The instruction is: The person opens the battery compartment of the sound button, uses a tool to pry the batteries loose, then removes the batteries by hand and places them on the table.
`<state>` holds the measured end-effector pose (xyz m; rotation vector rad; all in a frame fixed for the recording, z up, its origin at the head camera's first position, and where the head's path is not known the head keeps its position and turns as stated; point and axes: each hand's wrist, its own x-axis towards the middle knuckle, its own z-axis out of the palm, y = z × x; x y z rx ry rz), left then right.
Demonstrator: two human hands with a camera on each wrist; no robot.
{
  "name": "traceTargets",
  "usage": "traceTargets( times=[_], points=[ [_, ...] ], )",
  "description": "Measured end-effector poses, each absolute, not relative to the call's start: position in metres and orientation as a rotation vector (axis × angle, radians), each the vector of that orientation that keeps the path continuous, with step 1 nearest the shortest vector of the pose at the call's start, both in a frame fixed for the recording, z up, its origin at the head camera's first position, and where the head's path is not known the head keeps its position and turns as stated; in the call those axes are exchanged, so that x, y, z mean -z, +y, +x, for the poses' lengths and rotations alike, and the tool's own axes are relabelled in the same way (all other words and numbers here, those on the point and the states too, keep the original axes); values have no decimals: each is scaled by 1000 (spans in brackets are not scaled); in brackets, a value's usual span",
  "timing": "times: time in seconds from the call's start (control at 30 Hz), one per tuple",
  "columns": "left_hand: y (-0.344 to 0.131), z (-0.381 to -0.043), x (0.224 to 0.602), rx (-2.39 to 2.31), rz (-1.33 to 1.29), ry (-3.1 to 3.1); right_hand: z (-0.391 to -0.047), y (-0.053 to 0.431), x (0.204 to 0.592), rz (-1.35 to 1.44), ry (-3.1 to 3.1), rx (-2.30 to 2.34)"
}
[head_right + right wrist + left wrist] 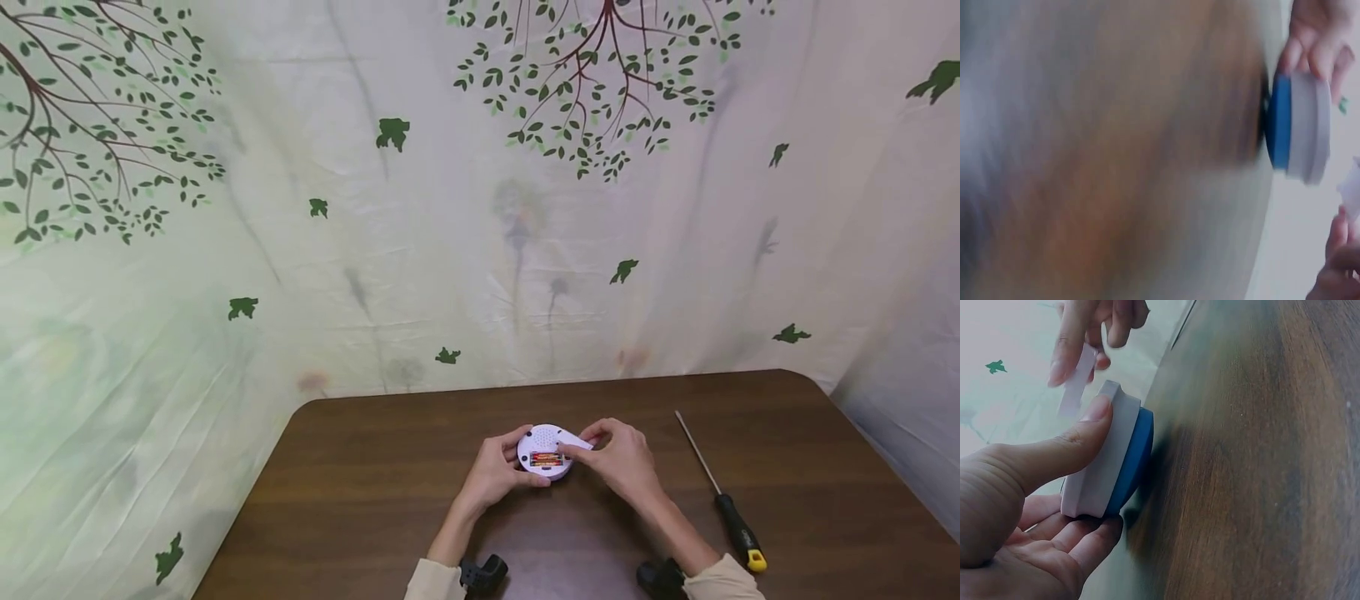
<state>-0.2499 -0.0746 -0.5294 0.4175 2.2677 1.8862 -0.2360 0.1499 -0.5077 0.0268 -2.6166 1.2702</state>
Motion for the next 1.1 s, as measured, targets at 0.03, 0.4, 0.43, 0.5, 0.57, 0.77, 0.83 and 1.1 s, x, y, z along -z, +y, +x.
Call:
traceTargets(
  times=[0.03, 0.4, 0.43, 0.5, 0.57, 0.77, 0.83, 1.1],
  points=[
    [-74, -250, 530, -1889, 418, 2265, -237, 156, 507, -29, -2619, -1242],
    [-77, -250, 530, -1862, 370, 2275, -263, 224, 506, -488, -2733, -1050],
    [-77, -250, 530, -1860, 372, 2277, -264, 227, 507, -498, -2755, -1034],
    [-77, -250, 530, -1853, 373, 2282, -267, 230, 509, -524, -2797, -992],
    [-77, -250, 530, -1850, 373, 2290, -270, 232, 510, -557, -2826, -938],
    [-75, -250, 531, -1840, 388, 2309, -269, 237, 512, -622, -2861, -899],
    [-73, -249, 531, -1844, 397, 2307, -263, 242, 509, -628, -2858, -944],
    [-71, -248, 532, -1898, 395, 2263, -206, 276, 482, -520, -3016, -977]
  ],
)
